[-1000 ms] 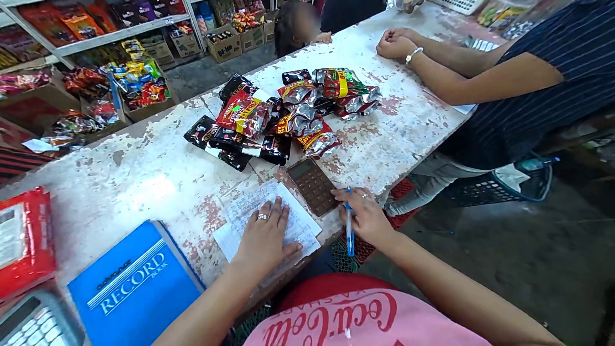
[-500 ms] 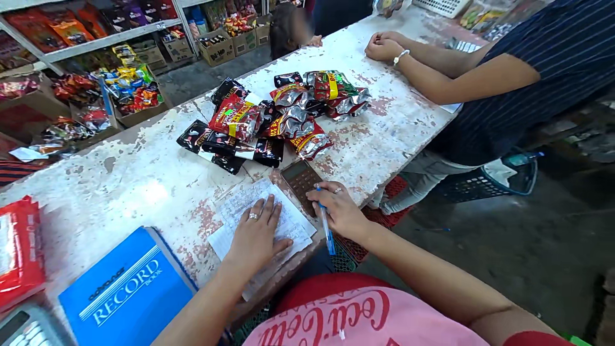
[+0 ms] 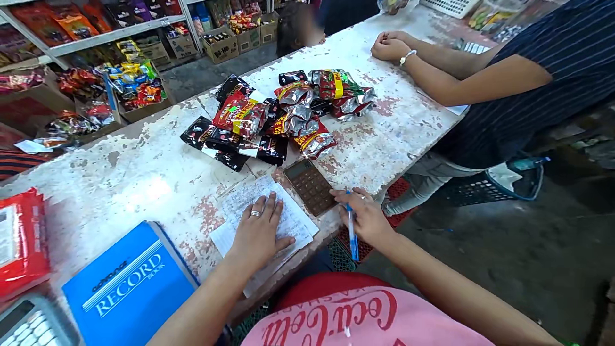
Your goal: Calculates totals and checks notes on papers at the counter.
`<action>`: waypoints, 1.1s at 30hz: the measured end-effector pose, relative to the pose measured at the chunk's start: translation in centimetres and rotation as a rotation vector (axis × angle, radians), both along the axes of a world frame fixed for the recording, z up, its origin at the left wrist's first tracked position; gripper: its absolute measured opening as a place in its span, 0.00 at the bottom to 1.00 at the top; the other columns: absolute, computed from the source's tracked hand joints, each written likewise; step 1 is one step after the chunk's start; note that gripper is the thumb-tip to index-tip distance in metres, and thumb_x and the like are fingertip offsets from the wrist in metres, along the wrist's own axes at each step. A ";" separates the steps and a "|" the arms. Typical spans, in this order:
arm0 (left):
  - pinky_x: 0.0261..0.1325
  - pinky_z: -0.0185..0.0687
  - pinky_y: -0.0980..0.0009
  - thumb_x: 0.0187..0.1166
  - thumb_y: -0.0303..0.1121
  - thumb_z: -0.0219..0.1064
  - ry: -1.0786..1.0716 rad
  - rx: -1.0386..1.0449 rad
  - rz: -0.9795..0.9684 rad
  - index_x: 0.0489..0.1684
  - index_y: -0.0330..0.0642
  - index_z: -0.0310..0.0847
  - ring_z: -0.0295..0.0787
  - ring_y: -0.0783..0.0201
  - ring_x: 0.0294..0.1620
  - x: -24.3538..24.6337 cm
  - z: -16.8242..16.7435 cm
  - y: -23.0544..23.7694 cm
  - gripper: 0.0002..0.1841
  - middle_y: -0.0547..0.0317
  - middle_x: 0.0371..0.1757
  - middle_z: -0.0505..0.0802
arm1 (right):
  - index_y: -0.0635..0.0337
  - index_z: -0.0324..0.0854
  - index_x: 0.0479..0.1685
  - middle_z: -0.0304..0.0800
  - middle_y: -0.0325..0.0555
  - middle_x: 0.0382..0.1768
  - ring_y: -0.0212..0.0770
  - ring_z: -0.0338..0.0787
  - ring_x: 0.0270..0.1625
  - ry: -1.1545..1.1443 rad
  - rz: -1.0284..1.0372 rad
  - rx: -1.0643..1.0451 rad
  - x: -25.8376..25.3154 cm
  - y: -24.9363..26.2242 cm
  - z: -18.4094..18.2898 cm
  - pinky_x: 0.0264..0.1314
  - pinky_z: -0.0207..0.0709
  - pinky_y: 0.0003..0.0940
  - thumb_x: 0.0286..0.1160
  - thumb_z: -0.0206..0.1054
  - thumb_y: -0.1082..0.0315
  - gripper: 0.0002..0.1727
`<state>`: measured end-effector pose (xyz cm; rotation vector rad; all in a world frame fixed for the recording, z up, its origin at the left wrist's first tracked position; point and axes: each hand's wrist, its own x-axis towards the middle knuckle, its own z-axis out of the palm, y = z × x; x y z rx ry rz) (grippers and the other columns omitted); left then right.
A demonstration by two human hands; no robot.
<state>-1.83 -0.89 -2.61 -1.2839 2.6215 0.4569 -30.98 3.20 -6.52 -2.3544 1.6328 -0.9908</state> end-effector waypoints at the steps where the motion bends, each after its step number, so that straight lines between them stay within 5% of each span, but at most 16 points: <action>1: 0.87 0.52 0.40 0.79 0.72 0.49 0.011 -0.010 -0.004 0.93 0.40 0.52 0.50 0.40 0.94 0.1 -0.2 0.0 0.51 0.44 0.95 0.55 | 0.62 0.86 0.56 0.95 0.50 0.59 0.48 0.93 0.64 0.003 0.007 -0.013 0.0 0.1 -0.1 0.77 0.73 0.60 0.84 0.56 0.64 0.16; 15: 0.89 0.50 0.39 0.80 0.72 0.48 -0.020 0.050 -0.002 0.93 0.41 0.54 0.47 0.37 0.94 -0.4 0.7 0.1 0.49 0.42 0.95 0.56 | 0.58 0.88 0.55 0.96 0.47 0.56 0.54 0.93 0.61 0.127 -0.004 0.007 0.1 -0.6 0.4 0.73 0.73 0.65 0.83 0.56 0.64 0.16; 19: 0.87 0.51 0.37 0.79 0.72 0.50 0.018 0.005 -0.004 0.92 0.42 0.57 0.48 0.37 0.94 -0.3 0.3 0.1 0.49 0.44 0.94 0.58 | 0.55 0.87 0.58 0.95 0.44 0.59 0.53 0.89 0.68 0.114 0.059 -0.017 1.5 -1.4 1.1 0.75 0.72 0.62 0.87 0.53 0.62 0.17; 24: 0.82 0.58 0.38 0.78 0.73 0.50 0.010 -0.024 -0.016 0.92 0.43 0.57 0.54 0.40 0.92 -0.2 0.3 0.1 0.49 0.45 0.94 0.60 | 0.54 0.87 0.58 0.94 0.44 0.61 0.59 0.83 0.75 0.139 0.133 0.042 2.9 -2.1 1.0 0.78 0.64 0.71 0.86 0.53 0.64 0.17; 28: 0.82 0.59 0.39 0.79 0.73 0.49 0.001 -0.008 -0.021 0.92 0.42 0.56 0.56 0.40 0.92 -0.1 0.4 0.1 0.50 0.45 0.94 0.58 | 0.54 0.87 0.56 0.96 0.42 0.53 0.56 0.86 0.71 0.128 0.060 -0.031 1.8 -1.7 0.4 0.77 0.68 0.66 0.85 0.54 0.60 0.16; 33: 0.79 0.63 0.37 0.79 0.72 0.50 0.032 -0.004 -0.023 0.90 0.42 0.61 0.58 0.38 0.90 -0.3 0.5 0.2 0.48 0.45 0.92 0.63 | 0.49 0.84 0.55 0.94 0.40 0.57 0.48 0.84 0.72 0.068 0.161 -0.065 1.8 -0.2 0.0 0.82 0.65 0.58 0.90 0.51 0.57 0.16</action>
